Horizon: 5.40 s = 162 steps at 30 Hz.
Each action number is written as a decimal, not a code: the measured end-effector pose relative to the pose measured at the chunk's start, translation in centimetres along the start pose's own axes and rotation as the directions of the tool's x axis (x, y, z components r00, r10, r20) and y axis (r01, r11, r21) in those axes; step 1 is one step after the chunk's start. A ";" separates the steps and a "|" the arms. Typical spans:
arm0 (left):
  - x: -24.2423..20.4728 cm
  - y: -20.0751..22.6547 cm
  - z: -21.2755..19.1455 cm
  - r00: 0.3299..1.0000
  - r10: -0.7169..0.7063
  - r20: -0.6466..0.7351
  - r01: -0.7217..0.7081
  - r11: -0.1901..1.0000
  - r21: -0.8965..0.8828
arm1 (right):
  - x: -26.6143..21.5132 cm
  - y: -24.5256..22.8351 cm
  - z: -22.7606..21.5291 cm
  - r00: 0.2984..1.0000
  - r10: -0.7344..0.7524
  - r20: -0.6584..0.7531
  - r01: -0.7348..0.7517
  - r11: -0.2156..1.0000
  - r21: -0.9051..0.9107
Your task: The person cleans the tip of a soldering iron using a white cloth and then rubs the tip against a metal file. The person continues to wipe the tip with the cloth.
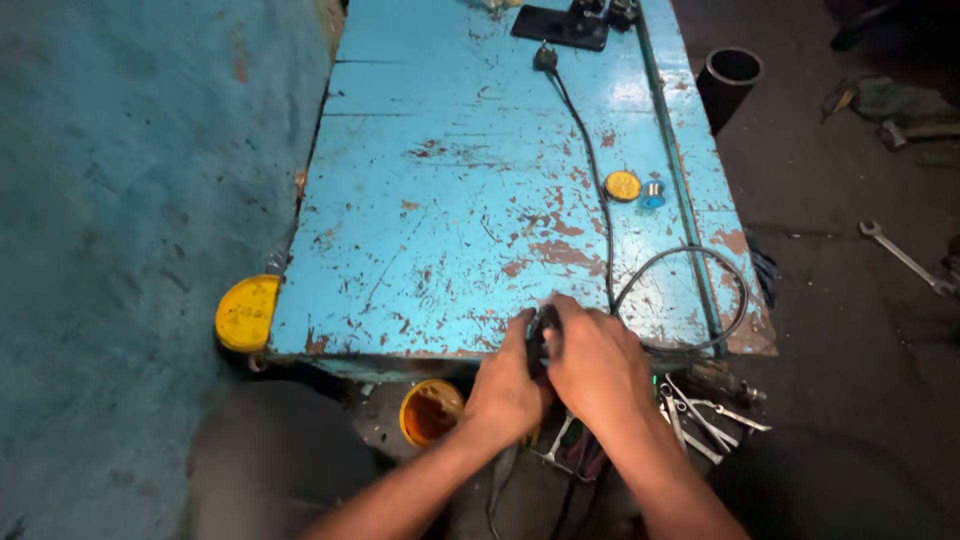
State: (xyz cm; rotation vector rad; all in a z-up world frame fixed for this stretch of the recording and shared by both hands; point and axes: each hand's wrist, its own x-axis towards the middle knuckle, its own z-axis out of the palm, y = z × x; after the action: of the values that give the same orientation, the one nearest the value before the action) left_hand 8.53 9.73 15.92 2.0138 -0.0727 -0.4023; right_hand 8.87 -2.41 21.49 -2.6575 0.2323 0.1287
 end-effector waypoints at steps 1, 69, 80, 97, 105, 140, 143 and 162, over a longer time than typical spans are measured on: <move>0.1 0.1 0.0 0.999 -0.029 0.015 0.029 1.000 -0.006 | -0.1 0.5 0.0 1.000 0.010 -0.025 -0.010 1.000 0.004; 3.1 0.7 4.9 0.845 -0.521 0.123 0.407 0.477 -0.779 | 10.3 5.9 -0.2 0.917 -0.391 -0.076 0.397 0.878 0.268; 5.6 7.9 -1.8 0.949 -0.286 0.132 0.289 0.627 -0.723 | 10.1 2.6 -4.7 0.966 -0.170 -0.197 0.242 0.865 0.440; 12.2 -1.2 -2.5 0.935 0.288 -0.208 -0.255 0.951 0.173 | 14.6 6.1 0.4 0.980 -0.189 -0.060 0.197 0.958 0.207; 12.3 1.5 -5.2 1.000 -0.021 0.008 0.017 0.940 0.341 | 14.1 5.0 0.0 0.948 -0.299 -0.110 0.313 0.938 0.151; 17.4 1.7 -4.1 0.801 0.507 0.318 -0.599 0.687 0.412 | 9.1 8.3 5.1 0.822 0.519 -0.235 -0.153 0.599 0.786; 17.6 2.0 -4.1 0.813 0.486 0.320 -0.581 0.707 0.403 | 9.8 8.3 4.7 0.844 0.501 -0.191 -0.173 0.591 0.788; 17.8 2.0 -3.6 0.824 0.480 0.300 -0.565 0.733 0.379 | 11.0 8.5 5.4 0.882 0.436 -0.180 -0.265 0.774 0.576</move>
State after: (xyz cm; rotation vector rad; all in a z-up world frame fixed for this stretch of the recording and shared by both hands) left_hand 26.66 7.90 14.70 2.2857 -0.9183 -0.2065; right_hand 17.80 -8.95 11.46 -2.0272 0.7607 -0.2072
